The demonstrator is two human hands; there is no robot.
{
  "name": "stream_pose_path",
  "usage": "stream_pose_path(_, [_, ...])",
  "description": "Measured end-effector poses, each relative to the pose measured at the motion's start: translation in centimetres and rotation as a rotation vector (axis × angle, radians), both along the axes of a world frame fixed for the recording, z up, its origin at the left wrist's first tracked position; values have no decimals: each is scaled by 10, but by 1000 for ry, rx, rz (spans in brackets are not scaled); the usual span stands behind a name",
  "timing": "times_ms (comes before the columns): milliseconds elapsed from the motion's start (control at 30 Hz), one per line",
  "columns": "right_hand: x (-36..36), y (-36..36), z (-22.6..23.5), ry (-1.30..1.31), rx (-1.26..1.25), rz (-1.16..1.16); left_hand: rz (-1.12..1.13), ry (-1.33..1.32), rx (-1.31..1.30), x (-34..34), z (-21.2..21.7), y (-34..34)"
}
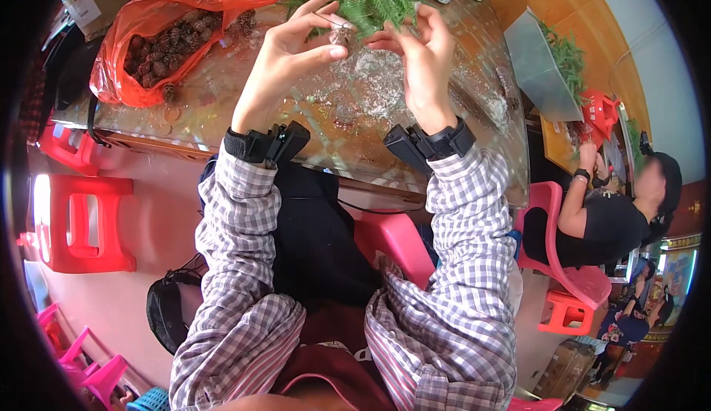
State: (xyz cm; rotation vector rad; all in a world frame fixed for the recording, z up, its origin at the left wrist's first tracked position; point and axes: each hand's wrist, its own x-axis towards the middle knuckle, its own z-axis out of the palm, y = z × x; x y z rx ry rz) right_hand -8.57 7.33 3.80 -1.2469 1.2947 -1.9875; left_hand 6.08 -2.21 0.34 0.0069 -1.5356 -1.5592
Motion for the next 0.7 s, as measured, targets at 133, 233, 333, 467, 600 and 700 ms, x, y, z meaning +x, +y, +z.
stream_pose_path(133, [0, 0, -1, -65, 11, 40, 66, -8, -127, 0, 1, -2])
stream_pose_path(233, [-1, 0, -4, -74, -15, 48, 33, -46, -77, 3, 3, 1])
stream_pose_path(333, [2, 0, -5, -115, -17, 59, 6, -70, -25, 5, 5, 3])
stream_pose_path(467, [0, 1, -10, -202, 47, 112, -12, -87, 38, 4, 5, 4])
stream_pose_path(600, [-2, 3, -16, -233, 147, 211, -18, -99, 47, 0, 4, 3])
stream_pose_path(700, [-1, 3, -17, -235, 166, 233, -54, -84, 21, -3, 1, 2])
